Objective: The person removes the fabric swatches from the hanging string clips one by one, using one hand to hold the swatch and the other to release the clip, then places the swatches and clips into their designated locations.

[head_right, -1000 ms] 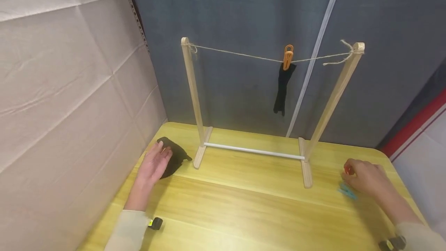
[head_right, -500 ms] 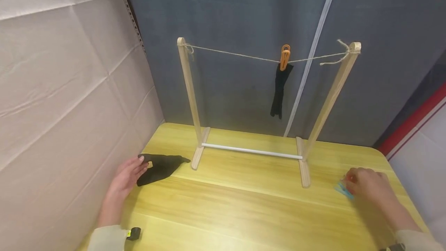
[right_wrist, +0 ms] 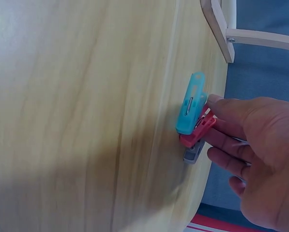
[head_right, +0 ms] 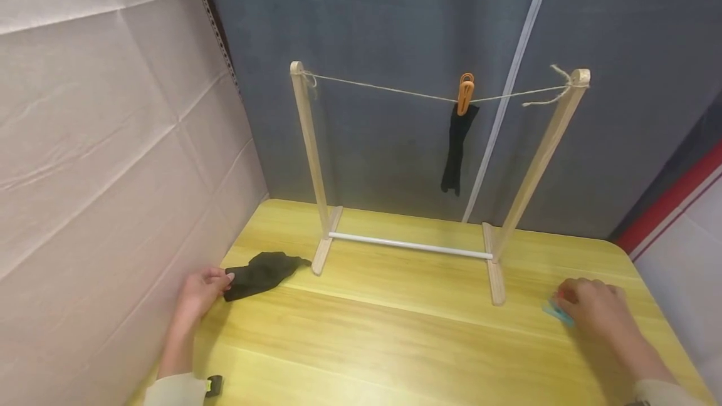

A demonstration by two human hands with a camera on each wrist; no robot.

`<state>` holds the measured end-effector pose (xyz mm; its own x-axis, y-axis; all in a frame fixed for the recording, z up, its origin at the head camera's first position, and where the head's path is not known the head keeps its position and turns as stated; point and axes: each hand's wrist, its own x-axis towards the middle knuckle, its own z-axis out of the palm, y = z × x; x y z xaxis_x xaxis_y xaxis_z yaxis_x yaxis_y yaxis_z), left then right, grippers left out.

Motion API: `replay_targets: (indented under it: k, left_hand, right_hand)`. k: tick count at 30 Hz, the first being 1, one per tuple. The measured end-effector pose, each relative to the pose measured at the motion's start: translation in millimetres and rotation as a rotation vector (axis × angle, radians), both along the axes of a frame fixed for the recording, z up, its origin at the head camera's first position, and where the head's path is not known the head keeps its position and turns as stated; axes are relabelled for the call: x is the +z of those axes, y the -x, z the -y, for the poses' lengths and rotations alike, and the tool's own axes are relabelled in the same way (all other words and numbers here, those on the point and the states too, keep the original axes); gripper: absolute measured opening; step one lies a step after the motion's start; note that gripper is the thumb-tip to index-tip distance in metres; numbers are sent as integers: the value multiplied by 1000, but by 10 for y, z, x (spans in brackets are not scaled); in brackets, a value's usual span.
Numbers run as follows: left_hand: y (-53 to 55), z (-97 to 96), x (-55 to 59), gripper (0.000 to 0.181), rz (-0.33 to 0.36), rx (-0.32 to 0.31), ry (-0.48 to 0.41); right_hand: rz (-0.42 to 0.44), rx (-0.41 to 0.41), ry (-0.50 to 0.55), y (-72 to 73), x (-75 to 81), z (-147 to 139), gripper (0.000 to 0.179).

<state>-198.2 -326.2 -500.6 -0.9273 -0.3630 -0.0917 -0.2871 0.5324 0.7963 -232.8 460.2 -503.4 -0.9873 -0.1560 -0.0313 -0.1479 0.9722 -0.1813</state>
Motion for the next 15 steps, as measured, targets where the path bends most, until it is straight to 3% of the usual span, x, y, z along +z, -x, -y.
replay_targets:
  k: [4,7,11,15]
  left_hand:
    - [-24,-52,42,56,-21,17,64]
    - [-18,-113,113,65,-39,3,62]
    - [1,-200,194,69,-57,-14,44]
    - [28,-268,233,70,-97,9,97]
  right_hand:
    - [-10,-6,14,-18,-25,-1,37]
    - [-3,-13,22,-21,-39,-4,40]
    - [5,-20,26,-25,-49,-9,45]
    - [19,-24,39,-41,-34,-6,53]
